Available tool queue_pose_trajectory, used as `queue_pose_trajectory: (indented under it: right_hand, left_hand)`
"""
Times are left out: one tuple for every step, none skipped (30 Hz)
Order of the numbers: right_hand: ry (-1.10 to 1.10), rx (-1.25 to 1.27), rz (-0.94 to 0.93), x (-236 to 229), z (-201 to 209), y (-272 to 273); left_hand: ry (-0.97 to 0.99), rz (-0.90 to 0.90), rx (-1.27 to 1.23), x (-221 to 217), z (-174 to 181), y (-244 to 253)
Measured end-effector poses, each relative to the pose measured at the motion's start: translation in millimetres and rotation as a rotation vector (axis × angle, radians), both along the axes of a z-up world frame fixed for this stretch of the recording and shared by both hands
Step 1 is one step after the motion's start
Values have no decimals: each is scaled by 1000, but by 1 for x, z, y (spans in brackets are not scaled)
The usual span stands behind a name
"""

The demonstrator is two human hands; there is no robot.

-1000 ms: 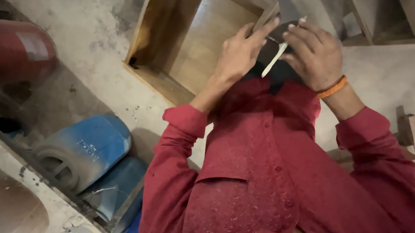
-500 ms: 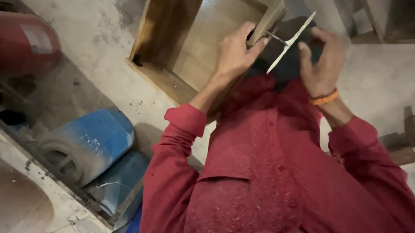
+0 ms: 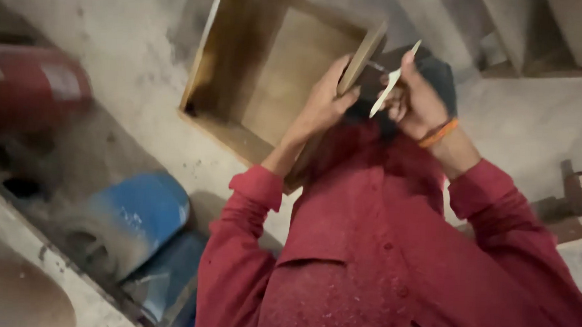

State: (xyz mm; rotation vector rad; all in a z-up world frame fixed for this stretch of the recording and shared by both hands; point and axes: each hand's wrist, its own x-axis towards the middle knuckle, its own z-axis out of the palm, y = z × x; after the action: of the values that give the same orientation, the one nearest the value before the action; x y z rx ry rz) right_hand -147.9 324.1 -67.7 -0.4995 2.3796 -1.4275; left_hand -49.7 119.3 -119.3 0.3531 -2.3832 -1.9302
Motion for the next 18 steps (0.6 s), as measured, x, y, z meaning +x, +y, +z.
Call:
queue_pose_trajectory:
  right_hand:
    - [12,-3,-8,-3,-8,3]
    - [85,-13,-19,-6,-18,6]
    - [147,-20,-26,-4,-28,9]
    - [148,-21,-31,-3,-29,11]
    - [191,-25,-40,-2,-30,13]
    - [234,-29,-49,-2,-31,15]
    - [239,-27,-51,-8,-14,15]
    - [532,80,159,-14,2,15]
    - [808,191,372,-15,17,16]
    - [802,194,368,-16,21,16]
    - [793,186,382,-18,25,15]
    - [784,177,397,-21,29,14]
    - [787,174,396,-22,17,16]
    - [802,213,397,-23,4,18]
    - [817,250,399,-23,-8,19]
    - [818,245,398,-21,-23,18]
    - [347,213,231,-21,-37,20]
    - [-125,172,67,-22,-52,23]
  left_hand:
    - [12,-8,-3,-2,0,1]
    - [6,-2,3,-3,-1,2]
    - [-12,7,10,2,-2,4]
    - [-10,1,9,3,0,4]
    - [14,2,19,2,2,4]
    - [38,2,29,1,3,4]
    - [43,-1,30,-1,6,3]
    - [40,0,51,-3,9,3]
    - [26,-2,71,0,11,4]
    - [20,-7,74,0,13,6]
    - [16,-1,66,-2,15,7]
    - [12,5,59,-4,17,7]
    - [14,6,55,-6,11,9]
    - [12,5,-3,-8,6,10]
    - [9,6,-63,-8,1,11]
    - [9,7,-68,-7,-5,10]
    - [15,-8,-109,-8,-12,12]
    - [20,-23,-151,-9,-19,15]
